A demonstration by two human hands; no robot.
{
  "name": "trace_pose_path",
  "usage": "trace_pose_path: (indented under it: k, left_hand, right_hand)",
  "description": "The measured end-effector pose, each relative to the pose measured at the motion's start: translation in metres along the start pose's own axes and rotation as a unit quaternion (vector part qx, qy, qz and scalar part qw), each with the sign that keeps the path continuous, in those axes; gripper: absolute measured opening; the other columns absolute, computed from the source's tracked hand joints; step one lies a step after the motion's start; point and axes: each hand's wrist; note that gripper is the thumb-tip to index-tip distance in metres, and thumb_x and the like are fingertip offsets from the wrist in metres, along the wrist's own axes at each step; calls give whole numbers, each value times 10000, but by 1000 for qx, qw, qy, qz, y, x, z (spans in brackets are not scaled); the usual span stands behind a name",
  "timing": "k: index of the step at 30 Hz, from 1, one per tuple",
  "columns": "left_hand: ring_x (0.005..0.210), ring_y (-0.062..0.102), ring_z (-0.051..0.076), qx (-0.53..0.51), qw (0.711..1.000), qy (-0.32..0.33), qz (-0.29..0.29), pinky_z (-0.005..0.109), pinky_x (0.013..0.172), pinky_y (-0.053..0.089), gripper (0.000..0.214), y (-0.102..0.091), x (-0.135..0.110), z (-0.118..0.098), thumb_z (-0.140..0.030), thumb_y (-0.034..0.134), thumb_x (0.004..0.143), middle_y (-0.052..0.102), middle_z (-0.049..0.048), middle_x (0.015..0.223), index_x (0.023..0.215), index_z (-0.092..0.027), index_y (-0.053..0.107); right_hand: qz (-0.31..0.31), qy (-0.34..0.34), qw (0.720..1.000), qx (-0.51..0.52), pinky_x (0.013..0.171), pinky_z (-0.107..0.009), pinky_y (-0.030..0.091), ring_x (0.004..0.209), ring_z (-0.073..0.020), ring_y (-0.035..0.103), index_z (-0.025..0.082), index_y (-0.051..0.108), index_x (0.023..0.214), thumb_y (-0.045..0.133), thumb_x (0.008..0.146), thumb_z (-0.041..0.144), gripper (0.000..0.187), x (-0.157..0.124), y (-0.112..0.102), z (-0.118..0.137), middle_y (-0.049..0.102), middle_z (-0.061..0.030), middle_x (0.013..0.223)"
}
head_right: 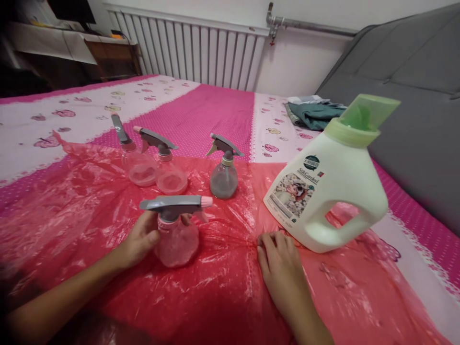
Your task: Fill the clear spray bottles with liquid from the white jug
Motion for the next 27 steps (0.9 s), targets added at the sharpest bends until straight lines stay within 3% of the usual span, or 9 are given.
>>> trace_pose_path:
  k: [3, 6, 10, 13, 18, 21, 27]
  left_hand:
    - [1003, 694, 262, 29, 999, -18, -9, 350, 881, 524, 435, 2, 1, -6, -535, 764, 957, 734, 84, 1083, 1243, -223, 663]
    - [1006, 697, 269, 12, 999, -27, -14, 358, 885, 521, 427, 2, 1, -5, -586, 679, 1003, 753, 92, 1087, 1221, -219, 699]
    - [980, 697, 291, -30, 999, -37, -16, 378, 880, 517, 573, -1, 0, 5, -708, 553, 1014, 778, 103, 1063, 1187, -203, 762]
    - [988, 711, 305, -64, 997, -32, -20, 404, 901, 530, 583, -2, -2, 10, -698, 514, 1035, 786, 115, 1080, 1197, -198, 766]
    - [998, 745, 273, -75, 997, -2, -23, 386, 922, 562, 404, 4, -4, 6, -541, 739, 979, 792, 78, 1098, 1259, -254, 687]
    - [1011, 741, 270, -75, 997, -18, -29, 391, 943, 559, 369, 5, -4, 4, -490, 726, 1001, 784, 79, 1105, 1286, -268, 653]
    - [970, 696, 304, -100, 992, -65, -30, 419, 902, 537, 578, 1, 0, 9, -750, 588, 961, 751, 105, 1051, 1166, -224, 716]
  right_hand:
    - [-2, 0, 1000, -1, 869, -476, 474, 934, -281, 539, 239, 625, 984, 455, 1064, 291, 194, 0, 0, 0, 604, -89, 1011]
    - [-4, 0, 1000, -1, 874, -478, 476, 939, -281, 539, 236, 628, 990, 453, 1065, 291, 198, 0, 0, 0, 607, -93, 1020]
    - [-2, -2, 1000, -2, 867, -477, 477, 931, -281, 540, 236, 626, 980, 457, 1061, 283, 194, 0, -1, 0, 606, -89, 1017]
    - [-3, -4, 1000, -3, 863, -475, 476, 924, -279, 543, 237, 623, 976, 453, 1061, 275, 194, 0, -1, 1, 607, -88, 1013]
    - [-3, -6, 1000, -4, 865, -470, 479, 926, -279, 548, 238, 629, 982, 453, 1063, 283, 199, 0, 0, 1, 610, -88, 1010]
    - [-5, -5, 1000, -6, 867, -473, 482, 934, -283, 552, 237, 634, 989, 456, 1061, 289, 200, 0, 1, 0, 613, -90, 1013]
    - [-3, -6, 1000, -7, 865, -475, 483, 933, -283, 547, 237, 631, 982, 458, 1059, 282, 195, 0, 1, -1, 614, -92, 1015]
Point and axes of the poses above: each hand's wrist, its own x-axis towards the middle knuckle, its own y-axis out of the palm, z = x × y
